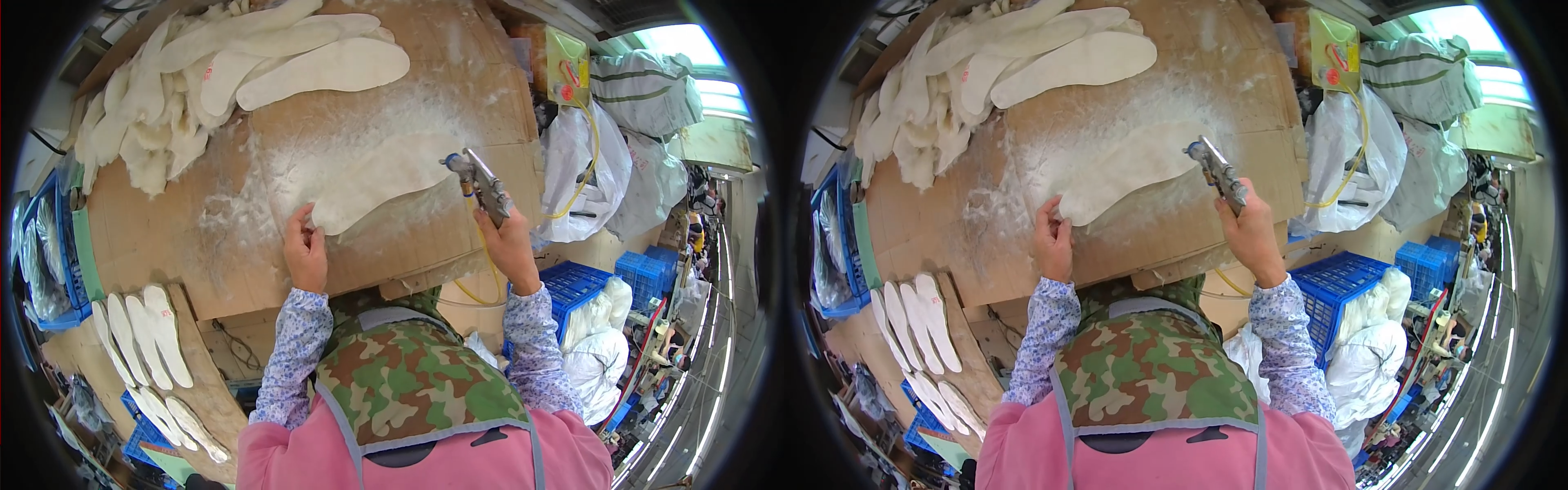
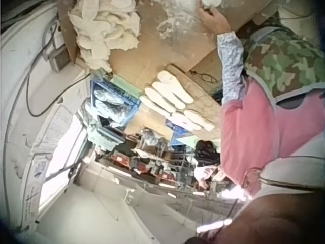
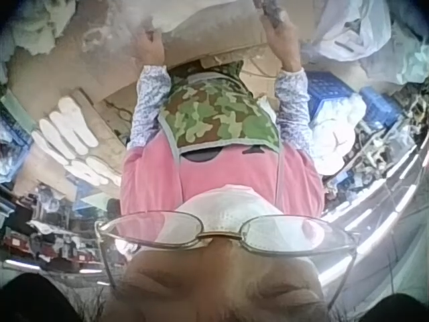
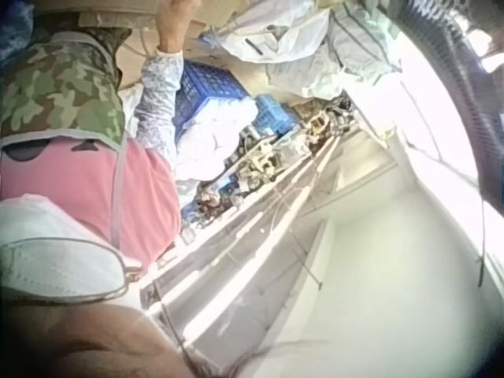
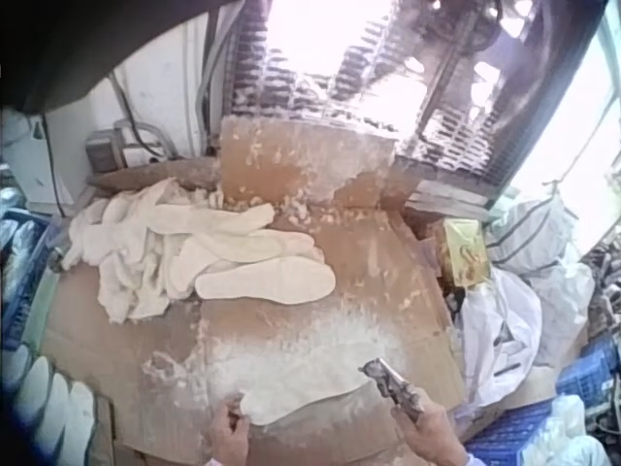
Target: The recorder uses an adhesive spray gun to apply glue to shoe insoles and organizes them on a workbench.
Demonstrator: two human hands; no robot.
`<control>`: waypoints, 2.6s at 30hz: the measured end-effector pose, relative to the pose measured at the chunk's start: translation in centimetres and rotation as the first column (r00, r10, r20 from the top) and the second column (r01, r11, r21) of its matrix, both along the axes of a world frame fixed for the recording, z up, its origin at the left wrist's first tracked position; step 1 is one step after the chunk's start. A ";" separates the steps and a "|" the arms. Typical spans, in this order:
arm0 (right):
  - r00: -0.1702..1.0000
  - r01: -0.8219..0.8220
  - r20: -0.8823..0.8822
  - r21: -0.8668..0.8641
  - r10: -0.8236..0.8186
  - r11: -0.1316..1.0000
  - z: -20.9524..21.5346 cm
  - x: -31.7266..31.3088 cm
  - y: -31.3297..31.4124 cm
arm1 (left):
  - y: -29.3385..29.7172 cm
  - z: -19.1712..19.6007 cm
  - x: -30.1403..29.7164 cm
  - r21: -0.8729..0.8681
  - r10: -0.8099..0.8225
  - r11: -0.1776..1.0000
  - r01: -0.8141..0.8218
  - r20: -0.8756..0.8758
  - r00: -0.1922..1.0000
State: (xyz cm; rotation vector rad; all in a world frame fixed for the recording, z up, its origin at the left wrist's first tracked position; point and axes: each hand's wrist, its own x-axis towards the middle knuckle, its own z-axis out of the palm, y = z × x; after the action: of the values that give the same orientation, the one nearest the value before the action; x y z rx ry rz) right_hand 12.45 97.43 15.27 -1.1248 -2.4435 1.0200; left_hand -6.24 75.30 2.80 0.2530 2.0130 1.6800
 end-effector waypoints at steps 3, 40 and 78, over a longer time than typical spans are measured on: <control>0.996 -0.066 -0.057 -0.037 0.064 0.997 0.0 -0.9 -1.1 | 0.1 0.1 0.0 0.012 0.001 1.000 -0.001 0.011 1.000; 0.926 0.127 -0.245 -0.515 -0.288 0.848 0.6 11.0 6.0 | 3.9 16.3 2.7 0.543 -0.007 0.818 -0.187 0.335 0.942; 0.959 -0.280 -0.172 -0.452 0.226 0.847 4.2 -1.2 -20.3 | -57.1 0.4 19.3 -0.358 0.477 -0.178 -0.916 -0.846 0.239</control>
State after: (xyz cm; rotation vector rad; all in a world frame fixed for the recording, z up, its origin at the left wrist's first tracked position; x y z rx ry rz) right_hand 11.27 77.18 19.49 -0.8401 -2.3567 1.7879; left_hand 13.08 18.20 3.22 -1.4545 3.4657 0.4934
